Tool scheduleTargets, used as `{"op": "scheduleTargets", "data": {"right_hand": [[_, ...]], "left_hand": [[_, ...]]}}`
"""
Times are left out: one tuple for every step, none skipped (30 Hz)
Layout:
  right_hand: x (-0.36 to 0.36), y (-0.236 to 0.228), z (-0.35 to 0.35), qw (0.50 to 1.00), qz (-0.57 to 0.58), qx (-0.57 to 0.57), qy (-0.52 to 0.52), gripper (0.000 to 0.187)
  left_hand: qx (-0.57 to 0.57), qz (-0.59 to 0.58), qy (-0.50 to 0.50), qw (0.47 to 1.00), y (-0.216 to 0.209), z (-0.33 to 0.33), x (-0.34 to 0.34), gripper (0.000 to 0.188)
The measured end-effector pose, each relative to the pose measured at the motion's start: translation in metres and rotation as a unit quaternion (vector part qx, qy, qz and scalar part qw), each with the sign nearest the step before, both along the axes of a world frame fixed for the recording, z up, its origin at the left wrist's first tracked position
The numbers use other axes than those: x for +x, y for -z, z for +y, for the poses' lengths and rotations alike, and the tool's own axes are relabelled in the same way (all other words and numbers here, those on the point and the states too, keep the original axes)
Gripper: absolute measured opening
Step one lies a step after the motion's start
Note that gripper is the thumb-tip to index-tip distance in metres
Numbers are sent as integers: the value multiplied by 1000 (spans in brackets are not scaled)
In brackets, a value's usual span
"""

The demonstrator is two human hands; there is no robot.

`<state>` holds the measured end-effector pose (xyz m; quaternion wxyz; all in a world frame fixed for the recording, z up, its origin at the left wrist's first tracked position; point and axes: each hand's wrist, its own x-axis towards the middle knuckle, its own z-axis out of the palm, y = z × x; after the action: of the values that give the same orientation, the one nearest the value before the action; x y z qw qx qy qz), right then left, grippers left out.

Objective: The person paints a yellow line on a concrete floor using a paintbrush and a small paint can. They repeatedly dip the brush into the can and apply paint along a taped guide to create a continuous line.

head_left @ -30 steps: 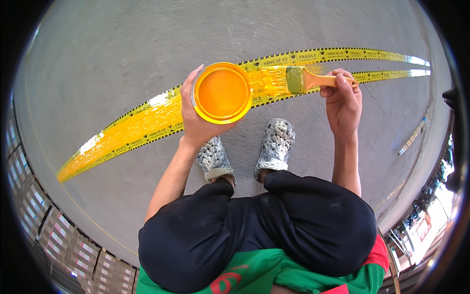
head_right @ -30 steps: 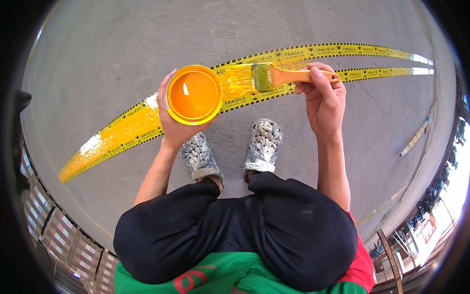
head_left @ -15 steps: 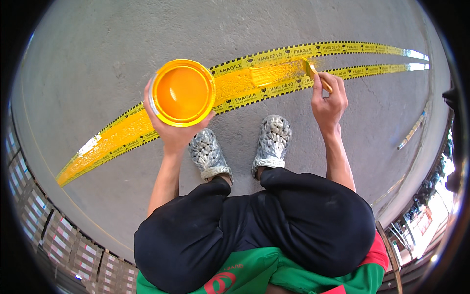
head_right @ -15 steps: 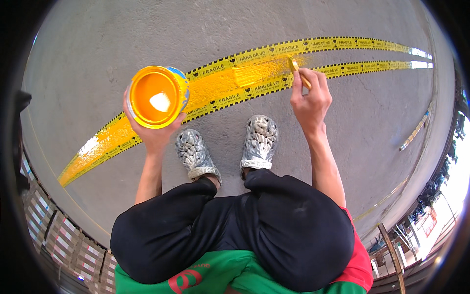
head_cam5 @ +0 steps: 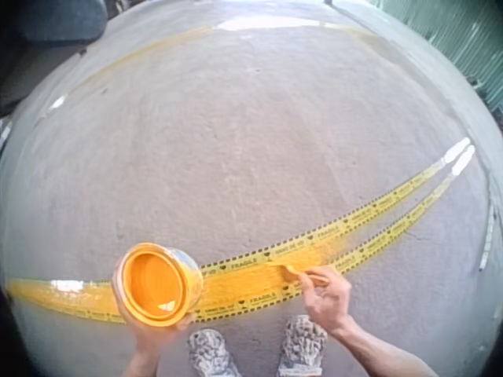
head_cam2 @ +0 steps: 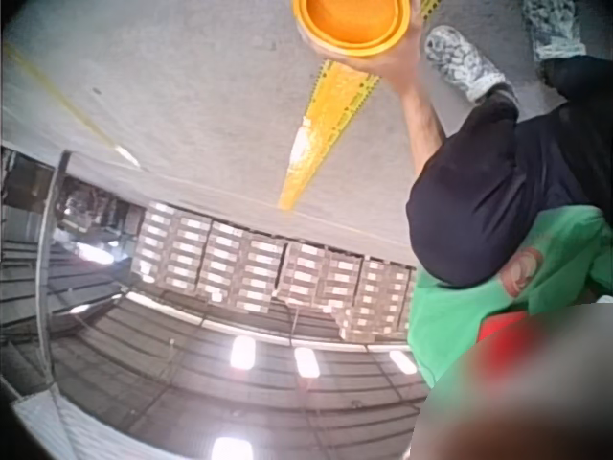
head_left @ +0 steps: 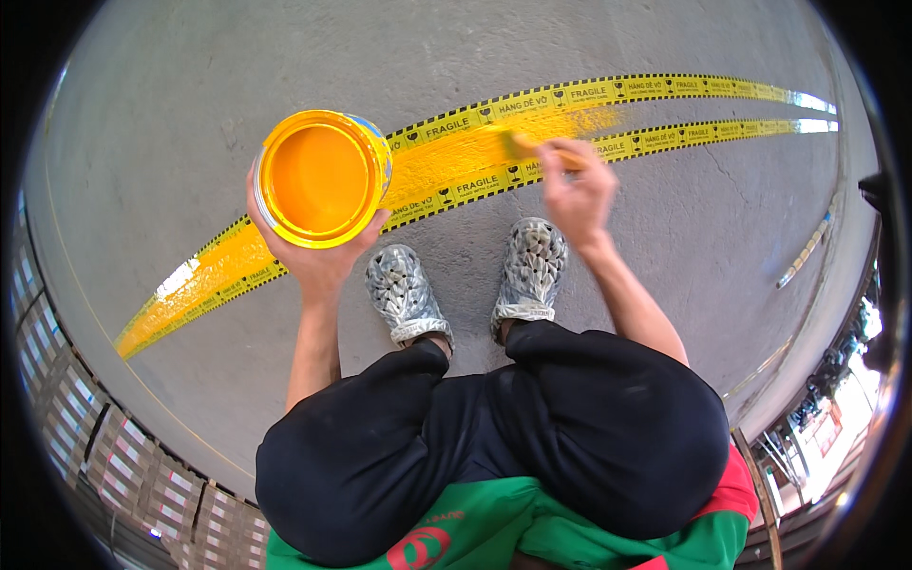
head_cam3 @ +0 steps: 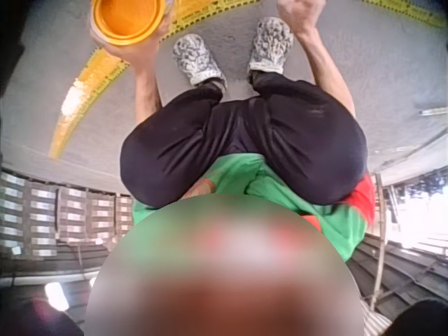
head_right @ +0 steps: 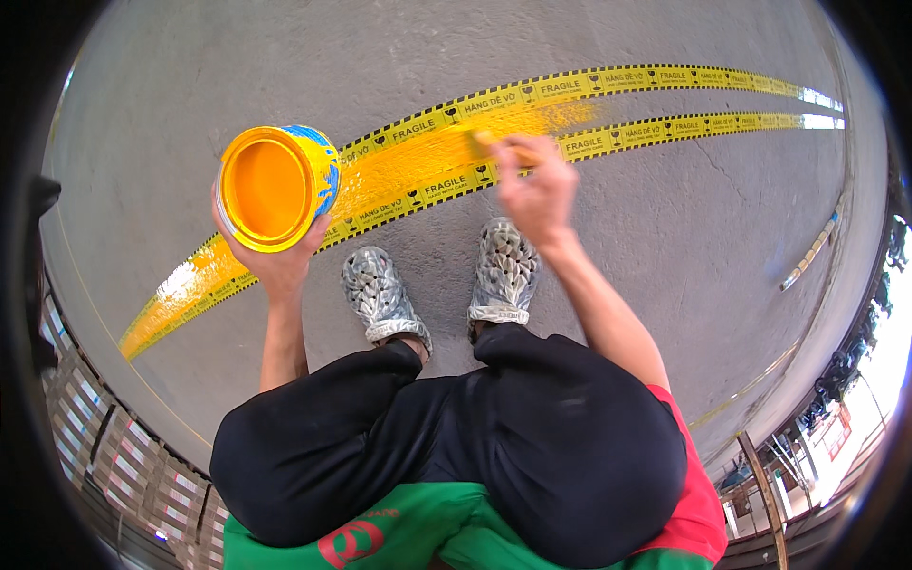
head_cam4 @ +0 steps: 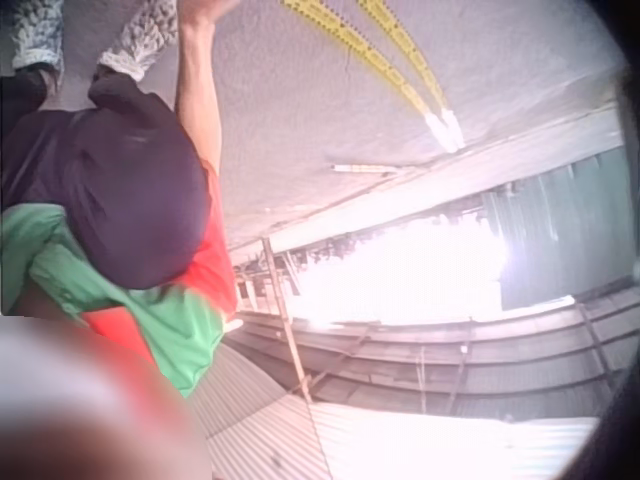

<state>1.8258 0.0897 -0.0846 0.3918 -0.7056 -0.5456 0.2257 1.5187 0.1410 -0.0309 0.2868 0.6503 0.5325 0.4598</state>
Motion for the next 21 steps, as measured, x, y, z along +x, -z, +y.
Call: {"op": "scheduleTargets", "data": {"right_hand": [[27, -6, 3, 997, -63, 43, 13, 10], [49, -12, 4, 988, -125, 92, 18, 9], [63, -16, 3, 983, -165, 67, 35, 8], [73, -20, 4, 976, -204, 54, 47, 7], [76, -24, 4, 967, -240, 45, 68, 7], [66, -22, 6, 968, -244, 44, 44, 8], [51, -22, 7, 969, -242, 41, 0, 10], [27, -18, 6, 969, -241, 47, -42, 12], [-1, -13, 4, 978, -189, 47, -77, 14], [-30, -8, 3, 983, -131, 51, -122, 16], [-57, -6, 0, 990, -49, 29, -129, 13], [-77, -5, -2, 987, 40, -2, -153, 11], [-90, -3, -2, 987, 75, -6, -144, 10], [-99, -1, 0, 983, 112, -14, -148, 9], [-100, -1, 0, 977, 147, -24, -151, 9], [-95, -1, 3, 980, 138, -18, -144, 10], [-82, -3, 4, 986, 104, -28, -126, 10], [-63, -5, 5, 989, 73, -34, -124, 11], [-43, -6, 7, 994, 22, 21, -108, 11], [-21, -11, 5, 994, -43, 34, -98, 11], [2, -16, 6, 988, -115, 50, -86, 12]], "left_hand": [[-3, -1, -5, 1000, 0, -1, -1, 118], [-7, -1, -9, 1000, 0, -2, -1, 118], [-10, -3, -13, 1000, 0, -3, 0, 118], [-6, 2, -17, 1000, -1, -2, 0, 118], [-3, 7, -20, 1000, -1, -1, 0, 118], [2, 12, -21, 1000, -1, 0, 1, 118], [5, 11, -21, 1000, -2, 2, 1, 118], [8, 12, -22, 1000, -3, 3, 1, 118], [7, 12, -22, 1000, -4, 4, 1, 117], [13, 21, -23, 999, -5, 6, 0, 117], [15, 28, -25, 999, -6, 7, 0, 117], [17, 33, -28, 999, -7, 7, -1, 117], [20, 41, -25, 999, -8, 7, -2, 117], [24, 44, -24, 998, -8, 8, -3, 117], [27, 47, -24, 998, -8, 8, -3, 117], [18, 30, -18, 999, -8, 6, -4, 117], [10, 13, -15, 1000, -8, 5, -5, 118], [1, -7, -12, 1000, -8, 4, -7, 118], [7, 4, -16, 1000, -8, 3, -8, 118], [12, 13, -20, 1000, -7, 3, -9, 118], [12, 17, -28, 999, -7, 2, -10, 117]]}}
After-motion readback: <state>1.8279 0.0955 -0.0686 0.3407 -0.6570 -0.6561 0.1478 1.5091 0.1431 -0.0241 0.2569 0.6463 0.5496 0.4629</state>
